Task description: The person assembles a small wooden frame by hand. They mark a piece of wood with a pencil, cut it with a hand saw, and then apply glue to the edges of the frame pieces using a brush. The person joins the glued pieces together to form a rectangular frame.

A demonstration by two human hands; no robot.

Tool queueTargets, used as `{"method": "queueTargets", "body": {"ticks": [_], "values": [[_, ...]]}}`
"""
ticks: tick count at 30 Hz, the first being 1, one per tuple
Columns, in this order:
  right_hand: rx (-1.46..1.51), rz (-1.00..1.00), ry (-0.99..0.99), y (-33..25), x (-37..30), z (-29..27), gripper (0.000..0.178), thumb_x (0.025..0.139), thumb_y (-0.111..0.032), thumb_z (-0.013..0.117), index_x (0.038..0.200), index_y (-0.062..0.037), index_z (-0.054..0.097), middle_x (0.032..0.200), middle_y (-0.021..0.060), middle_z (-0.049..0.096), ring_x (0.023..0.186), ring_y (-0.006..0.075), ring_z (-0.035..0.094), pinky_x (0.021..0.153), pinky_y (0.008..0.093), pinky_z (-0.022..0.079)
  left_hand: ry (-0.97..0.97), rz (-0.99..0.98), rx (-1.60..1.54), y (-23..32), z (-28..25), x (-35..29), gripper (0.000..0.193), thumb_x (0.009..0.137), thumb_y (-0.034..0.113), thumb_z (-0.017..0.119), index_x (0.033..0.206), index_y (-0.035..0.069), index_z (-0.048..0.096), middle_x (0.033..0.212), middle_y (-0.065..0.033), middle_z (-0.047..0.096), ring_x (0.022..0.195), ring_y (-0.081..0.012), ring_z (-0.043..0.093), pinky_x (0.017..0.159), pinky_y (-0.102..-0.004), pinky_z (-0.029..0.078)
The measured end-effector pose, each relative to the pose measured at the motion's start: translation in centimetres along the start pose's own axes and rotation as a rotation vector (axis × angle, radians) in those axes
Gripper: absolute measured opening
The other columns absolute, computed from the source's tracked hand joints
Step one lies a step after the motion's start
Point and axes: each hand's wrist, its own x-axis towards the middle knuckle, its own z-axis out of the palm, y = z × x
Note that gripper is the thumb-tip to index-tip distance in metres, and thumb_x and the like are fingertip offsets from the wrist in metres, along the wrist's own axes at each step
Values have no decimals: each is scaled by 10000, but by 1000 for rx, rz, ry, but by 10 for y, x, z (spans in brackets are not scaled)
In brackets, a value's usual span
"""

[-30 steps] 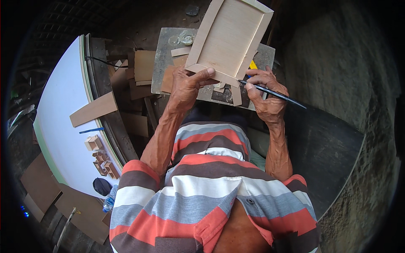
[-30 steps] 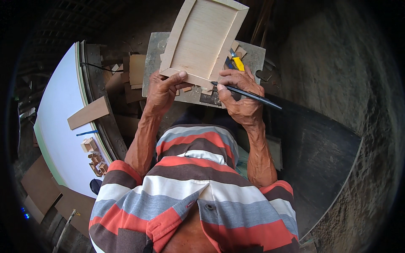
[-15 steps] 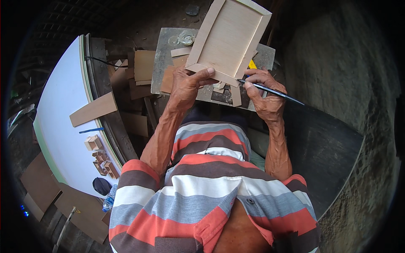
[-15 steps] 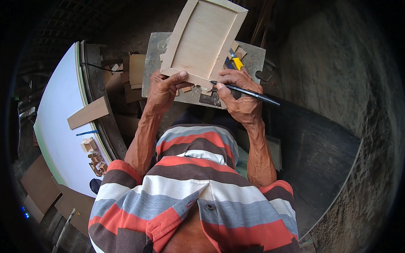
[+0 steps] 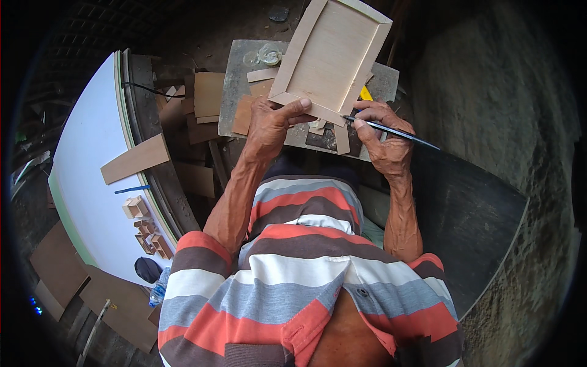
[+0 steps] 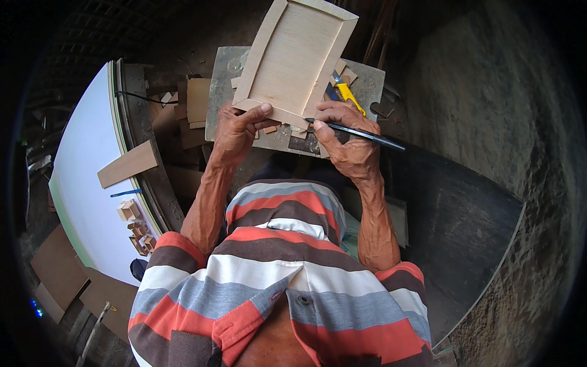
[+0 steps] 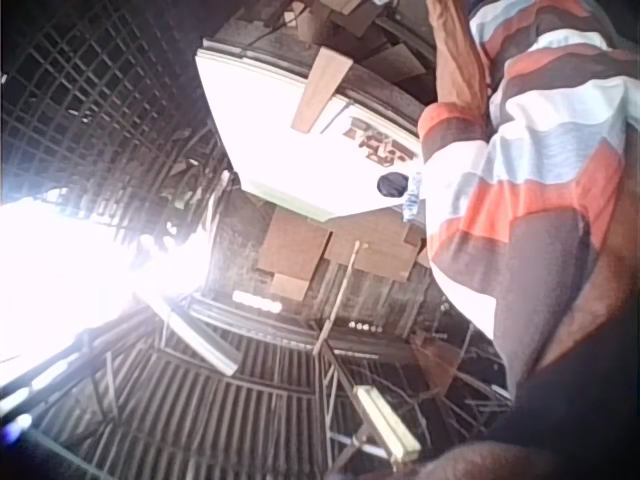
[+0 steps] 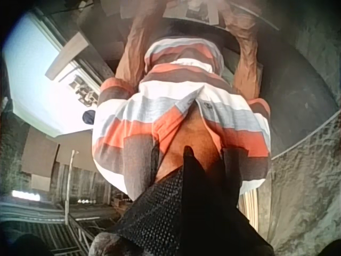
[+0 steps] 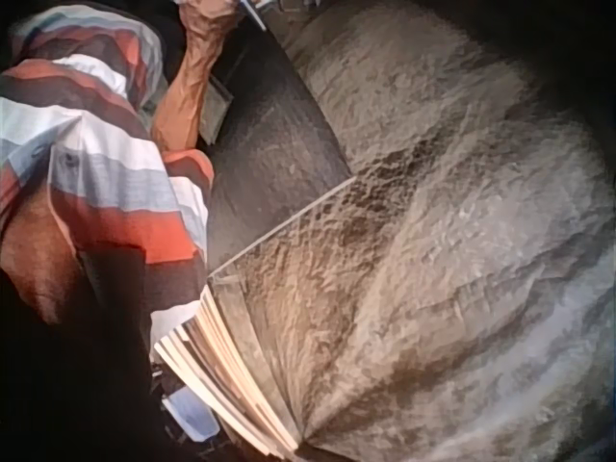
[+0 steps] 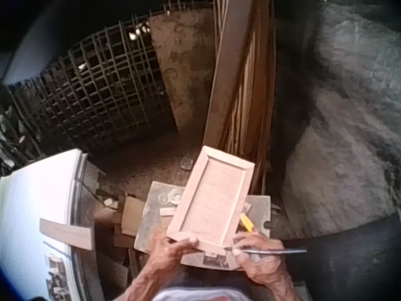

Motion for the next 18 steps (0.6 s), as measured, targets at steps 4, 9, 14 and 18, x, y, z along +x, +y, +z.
{"method": "queueTargets", "body": {"ticks": [4, 9, 14, 18], "values": [[122, 70, 25, 2, -3, 3, 117, 821, -110, 702, 897, -25, 679, 941, 98, 721, 875, 211, 692, 1016, 432, 444, 17, -15, -5, 0, 0, 1, 400, 830, 84, 727, 1150, -115, 593, 1016, -206, 683, 867, -266, 717, 810, -359, 616], [163, 106, 21, 6, -5, 0, 95, 834, -111, 681, 891, -35, 676, 896, 77, 716, 927, 210, 683, 1077, 499, 354, 39, -139, -90, 1, -1, 6, 360, 839, 55, 700, 1139, -109, 586, 993, -194, 685, 834, -252, 719, 770, -344, 620], [96, 84, -28, 3, -3, -2, 81, 856, -121, 654, 858, -46, 684, 743, 35, 691, 1044, 261, 682, 1138, 603, 214, 78, -207, -136, -2, -1, 5, 344, 855, 29, 663, 1157, -107, 569, 990, -169, 677, 835, -238, 712, 746, -339, 621], [144, 135, -32, 3, -4, -2, 80, 842, -111, 666, 862, -36, 682, 819, 75, 708, 985, 237, 691, 1071, 520, 297, 82, -232, -131, -5, -2, 6, 349, 859, 30, 659, 1165, -108, 562, 1003, -169, 671, 841, -237, 709, 745, -333, 622]]}}
